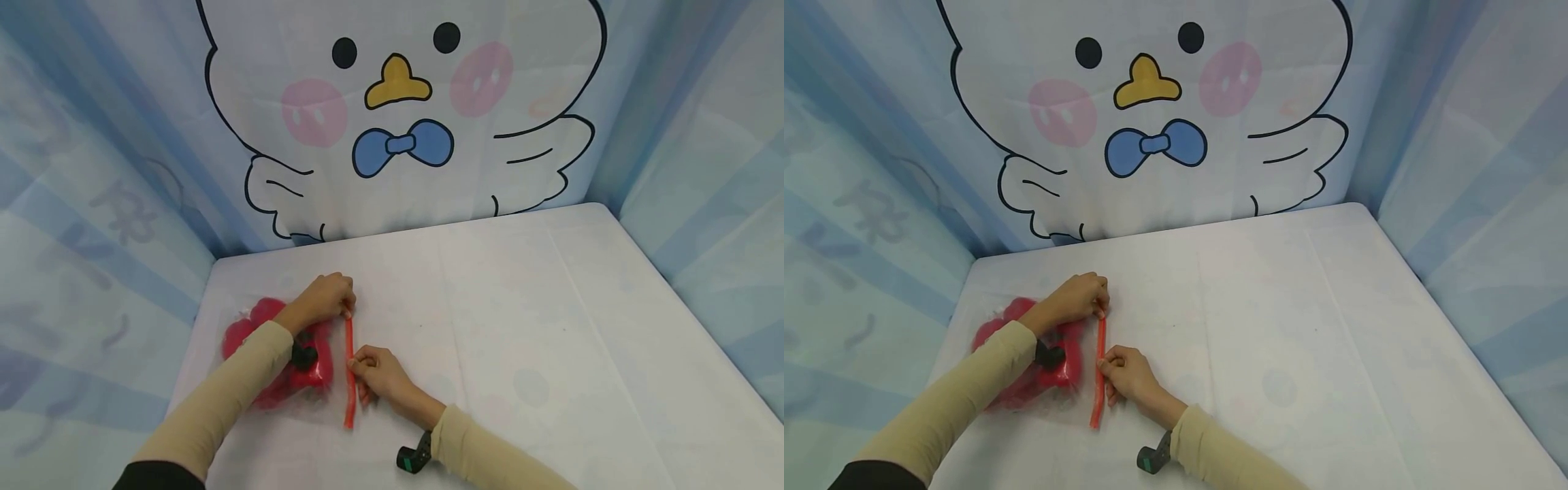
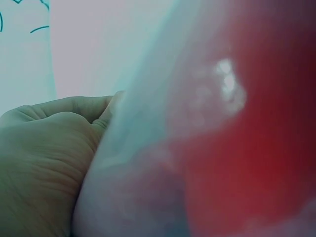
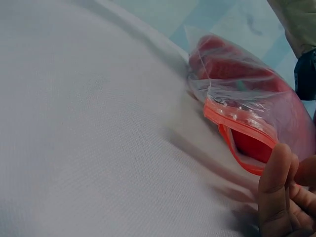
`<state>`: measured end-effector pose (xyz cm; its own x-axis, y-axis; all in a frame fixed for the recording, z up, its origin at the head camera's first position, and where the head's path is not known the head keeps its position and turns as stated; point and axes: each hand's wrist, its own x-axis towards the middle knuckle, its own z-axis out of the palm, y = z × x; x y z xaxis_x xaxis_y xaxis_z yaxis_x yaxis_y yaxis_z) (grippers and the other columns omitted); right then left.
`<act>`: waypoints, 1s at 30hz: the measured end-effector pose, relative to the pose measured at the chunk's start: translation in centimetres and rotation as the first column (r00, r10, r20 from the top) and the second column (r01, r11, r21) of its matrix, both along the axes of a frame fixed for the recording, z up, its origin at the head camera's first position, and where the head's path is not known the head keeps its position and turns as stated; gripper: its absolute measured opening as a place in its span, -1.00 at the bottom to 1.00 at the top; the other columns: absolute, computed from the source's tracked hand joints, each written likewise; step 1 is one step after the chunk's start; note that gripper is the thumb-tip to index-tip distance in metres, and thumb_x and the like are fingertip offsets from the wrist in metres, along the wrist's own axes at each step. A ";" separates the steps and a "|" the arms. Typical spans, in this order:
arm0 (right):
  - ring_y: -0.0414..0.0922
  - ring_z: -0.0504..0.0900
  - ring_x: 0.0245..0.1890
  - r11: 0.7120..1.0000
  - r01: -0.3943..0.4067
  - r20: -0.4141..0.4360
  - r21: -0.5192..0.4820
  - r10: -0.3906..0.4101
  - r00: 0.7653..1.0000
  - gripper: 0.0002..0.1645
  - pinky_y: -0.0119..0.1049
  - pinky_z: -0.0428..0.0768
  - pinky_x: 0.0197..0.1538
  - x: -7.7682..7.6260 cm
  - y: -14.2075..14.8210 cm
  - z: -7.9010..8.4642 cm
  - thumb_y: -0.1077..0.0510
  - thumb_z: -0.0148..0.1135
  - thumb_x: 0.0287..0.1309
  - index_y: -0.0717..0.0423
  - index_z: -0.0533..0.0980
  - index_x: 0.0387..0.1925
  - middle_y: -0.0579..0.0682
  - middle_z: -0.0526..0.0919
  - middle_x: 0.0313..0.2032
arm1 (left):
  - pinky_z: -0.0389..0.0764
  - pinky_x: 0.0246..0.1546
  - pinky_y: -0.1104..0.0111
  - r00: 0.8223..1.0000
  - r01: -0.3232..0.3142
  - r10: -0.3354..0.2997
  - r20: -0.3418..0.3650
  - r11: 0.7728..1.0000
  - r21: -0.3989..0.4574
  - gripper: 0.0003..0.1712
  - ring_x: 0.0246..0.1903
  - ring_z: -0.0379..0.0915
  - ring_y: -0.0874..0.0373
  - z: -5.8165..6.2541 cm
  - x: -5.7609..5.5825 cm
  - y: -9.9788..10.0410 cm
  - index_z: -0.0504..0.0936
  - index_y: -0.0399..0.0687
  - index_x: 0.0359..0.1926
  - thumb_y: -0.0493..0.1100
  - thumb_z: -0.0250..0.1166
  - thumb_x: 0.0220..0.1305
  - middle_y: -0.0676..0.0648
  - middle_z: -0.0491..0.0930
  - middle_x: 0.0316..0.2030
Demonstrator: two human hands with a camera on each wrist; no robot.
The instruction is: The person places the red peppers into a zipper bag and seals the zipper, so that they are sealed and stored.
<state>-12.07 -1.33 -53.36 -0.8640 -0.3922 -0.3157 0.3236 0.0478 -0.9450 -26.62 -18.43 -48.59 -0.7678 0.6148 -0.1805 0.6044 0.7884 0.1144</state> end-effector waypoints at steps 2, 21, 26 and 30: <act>-0.25 0.45 -0.75 1.000 -0.005 0.009 -0.007 0.005 1.000 -0.76 -0.41 0.52 -0.65 0.3 0.1 0.0 0.17 0.21 0.45 0.34 0.53 -0.24 -0.09 0.44 -0.69 | 0.55 -0.22 0.09 1.000 0.003 -0.003 -0.012 1.000 0.007 -0.91 -0.25 0.47 0.08 0.0 0.0 -0.1 0.83 0.15 -0.46 -0.15 0.57 0.12 0.05 0.60 -0.38; -0.21 0.46 -0.78 1.000 -0.014 0.018 -0.015 0.015 1.000 -0.75 -0.41 0.49 -0.67 1.8 0.5 -0.5 0.14 0.20 0.47 0.30 0.54 -0.22 -0.07 0.46 -0.71 | 0.55 -0.28 0.18 1.000 0.005 -0.004 -0.017 0.998 0.058 -0.94 -0.32 0.44 0.10 0.1 0.1 -0.1 0.84 0.09 -0.44 -0.20 0.55 0.11 0.05 0.58 -0.43; -0.22 0.45 -0.78 0.999 -0.011 0.033 -0.034 0.012 0.999 -0.75 -0.41 0.49 -0.67 2.0 0.4 -0.4 0.14 0.20 0.47 0.30 0.52 -0.23 -0.07 0.46 -0.70 | 0.55 -0.29 0.19 1.000 0.011 -0.009 -0.029 0.998 0.066 -0.90 -0.32 0.45 0.12 -0.1 0.0 -0.3 0.83 0.12 -0.47 -0.21 0.55 0.09 0.06 0.59 -0.44; -0.22 0.45 -0.78 0.999 -0.010 0.038 -0.048 0.011 0.999 -0.76 -0.41 0.49 -0.66 2.0 0.5 -0.4 0.15 0.19 0.47 0.31 0.51 -0.24 -0.06 0.46 -0.69 | 0.55 -0.32 0.17 0.998 0.027 -0.023 -0.055 0.996 0.082 -0.83 -0.34 0.45 0.13 -0.5 -0.1 -0.4 0.80 0.17 -0.56 -0.21 0.56 0.06 0.09 0.58 -0.47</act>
